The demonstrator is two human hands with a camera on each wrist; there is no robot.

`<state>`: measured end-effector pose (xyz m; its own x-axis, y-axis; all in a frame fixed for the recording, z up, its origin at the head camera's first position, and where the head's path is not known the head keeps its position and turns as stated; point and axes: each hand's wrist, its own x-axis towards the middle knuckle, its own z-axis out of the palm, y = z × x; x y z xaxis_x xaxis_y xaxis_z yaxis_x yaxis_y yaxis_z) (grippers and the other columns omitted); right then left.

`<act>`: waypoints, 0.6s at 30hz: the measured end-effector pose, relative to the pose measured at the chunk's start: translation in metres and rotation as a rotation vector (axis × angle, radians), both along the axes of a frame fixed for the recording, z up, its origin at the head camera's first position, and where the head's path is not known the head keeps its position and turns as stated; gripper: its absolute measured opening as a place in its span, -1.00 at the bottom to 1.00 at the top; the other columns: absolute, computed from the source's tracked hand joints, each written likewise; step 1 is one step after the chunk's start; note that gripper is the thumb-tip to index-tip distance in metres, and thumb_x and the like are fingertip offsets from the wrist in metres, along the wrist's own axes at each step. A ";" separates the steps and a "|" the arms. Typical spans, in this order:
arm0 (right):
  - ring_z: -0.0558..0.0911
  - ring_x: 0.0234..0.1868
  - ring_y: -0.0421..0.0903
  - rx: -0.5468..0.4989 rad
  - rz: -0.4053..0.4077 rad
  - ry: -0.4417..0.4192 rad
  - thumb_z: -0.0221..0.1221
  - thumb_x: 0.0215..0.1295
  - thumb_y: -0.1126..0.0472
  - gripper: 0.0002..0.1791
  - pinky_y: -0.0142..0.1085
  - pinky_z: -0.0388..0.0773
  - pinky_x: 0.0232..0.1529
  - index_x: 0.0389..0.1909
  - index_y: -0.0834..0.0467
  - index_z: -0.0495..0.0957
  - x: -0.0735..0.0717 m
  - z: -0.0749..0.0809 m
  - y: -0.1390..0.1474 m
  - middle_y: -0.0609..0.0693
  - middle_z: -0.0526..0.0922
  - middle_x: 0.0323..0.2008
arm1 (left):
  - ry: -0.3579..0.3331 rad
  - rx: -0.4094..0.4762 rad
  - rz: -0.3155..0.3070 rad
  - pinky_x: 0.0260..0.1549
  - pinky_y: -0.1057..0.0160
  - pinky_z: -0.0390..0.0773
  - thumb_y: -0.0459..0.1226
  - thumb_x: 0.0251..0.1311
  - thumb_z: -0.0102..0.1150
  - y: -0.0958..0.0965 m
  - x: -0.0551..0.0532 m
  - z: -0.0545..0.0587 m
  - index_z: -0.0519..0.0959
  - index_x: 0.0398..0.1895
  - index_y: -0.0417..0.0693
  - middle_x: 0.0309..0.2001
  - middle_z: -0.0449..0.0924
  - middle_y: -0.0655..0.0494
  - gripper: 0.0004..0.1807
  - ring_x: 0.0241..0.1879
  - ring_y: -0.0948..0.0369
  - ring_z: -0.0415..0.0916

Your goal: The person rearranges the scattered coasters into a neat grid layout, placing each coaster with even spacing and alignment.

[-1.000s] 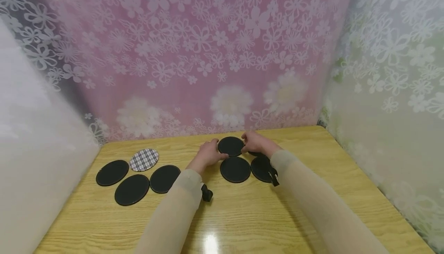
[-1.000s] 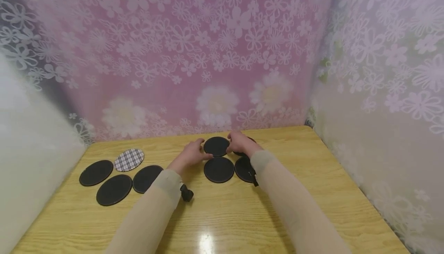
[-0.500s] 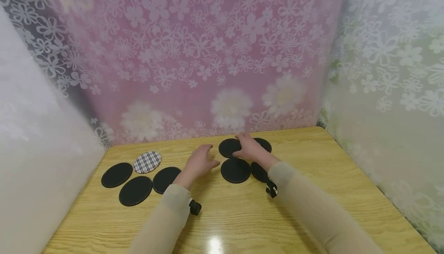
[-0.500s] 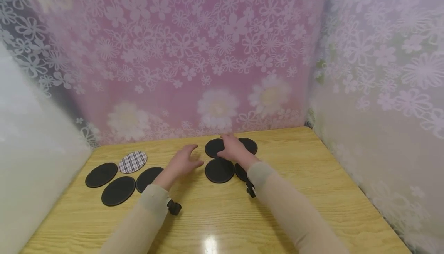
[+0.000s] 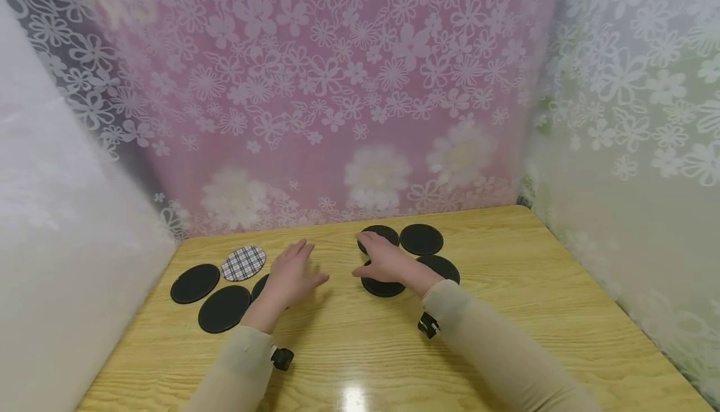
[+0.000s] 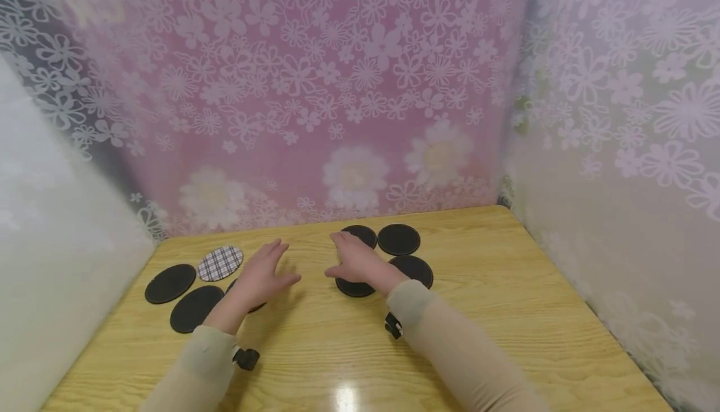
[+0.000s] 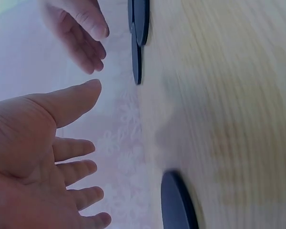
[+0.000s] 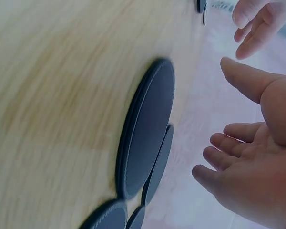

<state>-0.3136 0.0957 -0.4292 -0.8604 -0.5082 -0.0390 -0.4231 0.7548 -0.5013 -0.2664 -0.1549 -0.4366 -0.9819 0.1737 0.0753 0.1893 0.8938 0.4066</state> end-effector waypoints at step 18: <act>0.13 0.74 0.16 -0.033 0.150 -0.090 0.45 0.50 -0.10 0.08 0.11 0.21 0.64 0.79 0.14 0.07 0.021 -0.003 -0.044 0.17 0.08 0.76 | -0.022 -0.026 0.063 0.49 -0.59 0.00 0.06 0.36 0.55 -0.062 0.037 -0.004 0.25 0.68 -0.37 0.70 0.05 -0.43 0.07 0.67 -0.43 -0.04</act>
<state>-0.2922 0.0518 -0.4324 -0.7685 -0.6330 -0.0933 -0.4823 0.6689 -0.5657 -0.2295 -0.2170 -0.4402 -0.9924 0.1130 0.0496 0.1234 0.9141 0.3863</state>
